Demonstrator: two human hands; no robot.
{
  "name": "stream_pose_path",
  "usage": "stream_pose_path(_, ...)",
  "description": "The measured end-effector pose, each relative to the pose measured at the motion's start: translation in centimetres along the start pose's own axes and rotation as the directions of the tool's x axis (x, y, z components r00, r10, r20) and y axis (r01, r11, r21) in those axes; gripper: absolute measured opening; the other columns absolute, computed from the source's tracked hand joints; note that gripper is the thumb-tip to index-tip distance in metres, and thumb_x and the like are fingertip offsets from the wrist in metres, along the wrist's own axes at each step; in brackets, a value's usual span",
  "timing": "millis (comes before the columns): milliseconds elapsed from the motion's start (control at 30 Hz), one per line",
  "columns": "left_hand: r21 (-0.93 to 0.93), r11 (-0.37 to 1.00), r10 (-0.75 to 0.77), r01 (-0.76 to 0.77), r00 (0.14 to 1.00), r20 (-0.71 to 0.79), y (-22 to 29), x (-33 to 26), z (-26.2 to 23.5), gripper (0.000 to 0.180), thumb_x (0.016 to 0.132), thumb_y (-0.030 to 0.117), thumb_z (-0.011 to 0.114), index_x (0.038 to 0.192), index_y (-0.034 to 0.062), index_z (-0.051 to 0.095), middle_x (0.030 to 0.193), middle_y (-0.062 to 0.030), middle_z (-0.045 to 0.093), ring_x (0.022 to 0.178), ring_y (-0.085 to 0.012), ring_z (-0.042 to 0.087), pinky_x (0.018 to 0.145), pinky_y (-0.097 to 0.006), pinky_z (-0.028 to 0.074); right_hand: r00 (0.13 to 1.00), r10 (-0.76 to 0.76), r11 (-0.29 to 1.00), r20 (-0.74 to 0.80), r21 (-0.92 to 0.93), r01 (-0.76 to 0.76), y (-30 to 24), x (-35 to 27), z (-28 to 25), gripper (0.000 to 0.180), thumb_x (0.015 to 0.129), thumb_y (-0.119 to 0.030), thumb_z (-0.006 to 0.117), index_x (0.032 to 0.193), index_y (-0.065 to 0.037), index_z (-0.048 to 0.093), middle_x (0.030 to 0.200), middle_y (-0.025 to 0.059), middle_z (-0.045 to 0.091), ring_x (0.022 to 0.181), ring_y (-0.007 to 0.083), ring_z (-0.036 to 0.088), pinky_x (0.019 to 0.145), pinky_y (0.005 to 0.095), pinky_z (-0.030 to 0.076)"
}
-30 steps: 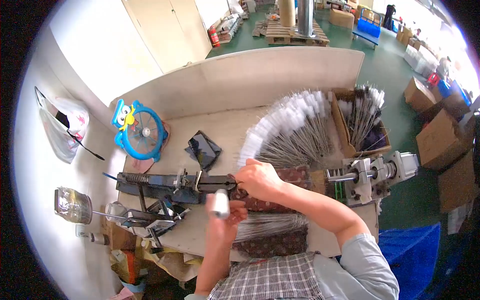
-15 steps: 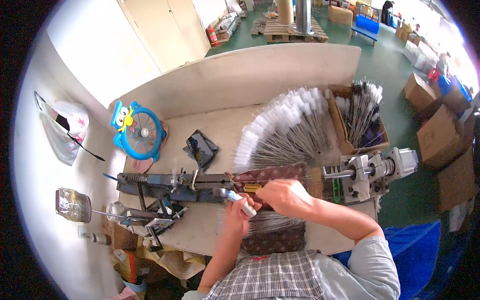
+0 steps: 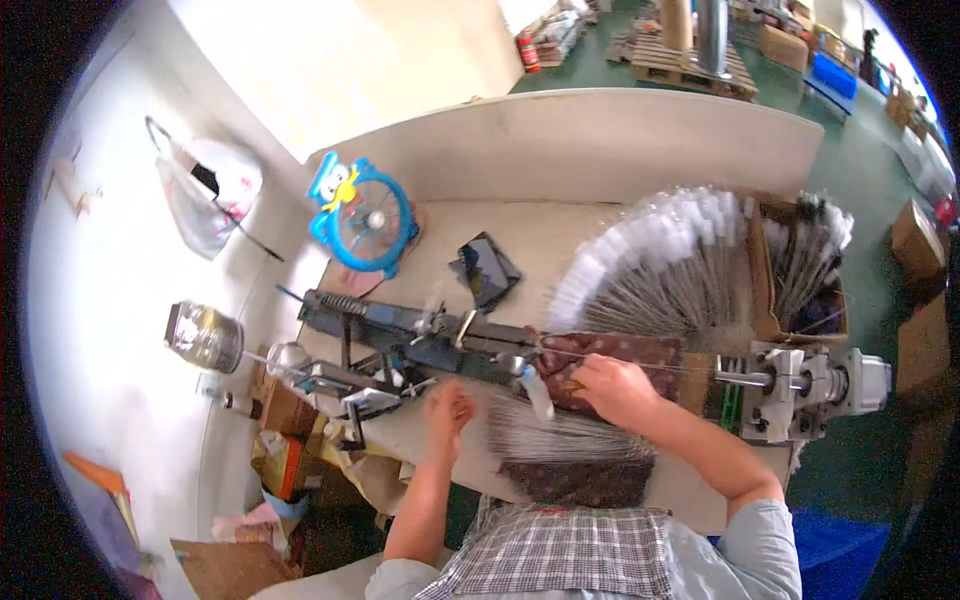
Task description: The person is using a machine to assemble synthetic brushes by inserting bristles into tubes.
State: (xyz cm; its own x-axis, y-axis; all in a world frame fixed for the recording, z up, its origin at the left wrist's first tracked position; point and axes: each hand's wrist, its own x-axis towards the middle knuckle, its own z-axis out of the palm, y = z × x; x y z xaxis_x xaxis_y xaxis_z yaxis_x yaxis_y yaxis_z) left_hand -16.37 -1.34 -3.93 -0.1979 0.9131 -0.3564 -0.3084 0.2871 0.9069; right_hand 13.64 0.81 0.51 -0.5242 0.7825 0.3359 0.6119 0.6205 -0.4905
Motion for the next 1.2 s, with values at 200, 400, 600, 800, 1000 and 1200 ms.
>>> stream_pose_path(200,-0.312,0.941,-0.211,0.131,0.948,-0.239,1.8,0.6,-5.5,0.025,0.084,0.032,0.063,0.092,0.0087,0.059,0.077,-0.0005,0.057,0.070,-0.0125,0.056,0.063,-0.025,0.046,0.998,0.058,0.992,0.028,0.112,-0.061,-0.1,0.3,-0.3,0.020,0.077,-0.012,0.061,0.094,-0.004,0.058,0.085,0.0120,0.055,0.081,0.0312,0.058,0.069,0.0396,0.049)
stream_pose_path(400,-0.264,0.962,-0.130,0.066,0.963,-0.234,1.0,0.9,-5.8,0.020,0.081,0.027,0.066,0.087,0.0079,0.061,0.073,-0.0003,0.058,0.068,-0.0126,0.056,0.061,-0.024,0.045,0.997,0.050,0.997,0.057,0.049,-0.053,-0.9,0.1,-1.1,0.026,0.073,-0.005,0.065,0.098,-0.002,0.061,0.089,0.0125,0.057,0.081,0.0298,0.058,0.070,0.0365,0.050)
stream_pose_path(600,0.162,0.970,0.212,-0.182,0.959,-0.190,-0.5,-0.3,-0.4,0.014,0.080,0.018,0.064,0.081,0.0043,0.062,0.068,-0.0023,0.058,0.063,-0.0118,0.054,0.060,-0.025,0.045,0.997,0.039,0.999,-0.060,0.034,-0.037,-2.2,0.3,-5.2,0.029,0.072,-0.001,0.062,0.101,-0.002,0.062,0.091,0.0136,0.062,0.080,0.0312,0.059,0.072,0.0370,0.050)
stream_pose_path(800,-0.032,0.999,-0.012,0.028,0.911,0.413,-0.7,-5.4,15.3,0.017,0.086,0.015,0.059,0.090,0.0000,0.065,0.079,-0.0063,0.064,0.062,-0.0098,0.056,0.060,-0.024,0.045,0.941,0.283,0.946,-0.185,0.214,-0.242,-0.2,0.5,-6.6,0.019,0.076,-0.014,0.066,0.090,-0.002,0.067,0.082,0.0135,0.066,0.077,0.0304,0.062,0.070,0.0361,0.049)
stream_pose_path(1000,-0.032,0.999,0.041,-0.030,0.899,0.436,-2.3,-3.8,18.1,0.016,0.089,0.015,0.058,0.095,0.0007,0.062,0.080,-0.0064,0.063,0.063,-0.0110,0.056,0.059,-0.023,0.044,0.922,0.370,0.877,-0.115,0.371,-0.306,0.0,-1.5,-8.0,0.020,0.075,-0.014,0.067,0.092,-0.003,0.067,0.080,0.0110,0.065,0.074,0.0255,0.062,0.067,0.0327,0.049)
stream_pose_path(1200,-0.108,0.994,0.028,-0.002,0.970,0.242,-1.6,-3.9,18.0,0.013,0.087,0.014,0.060,0.091,0.0023,0.061,0.078,-0.0053,0.063,0.061,-0.0106,0.055,0.054,-0.023,0.043,0.977,0.086,0.993,-0.196,0.092,-0.069,0.2,-1.7,-8.2,0.017,0.072,-0.013,0.069,0.088,-0.007,0.067,0.076,0.0058,0.063,0.074,0.0240,0.059,0.068,0.0345,0.048)
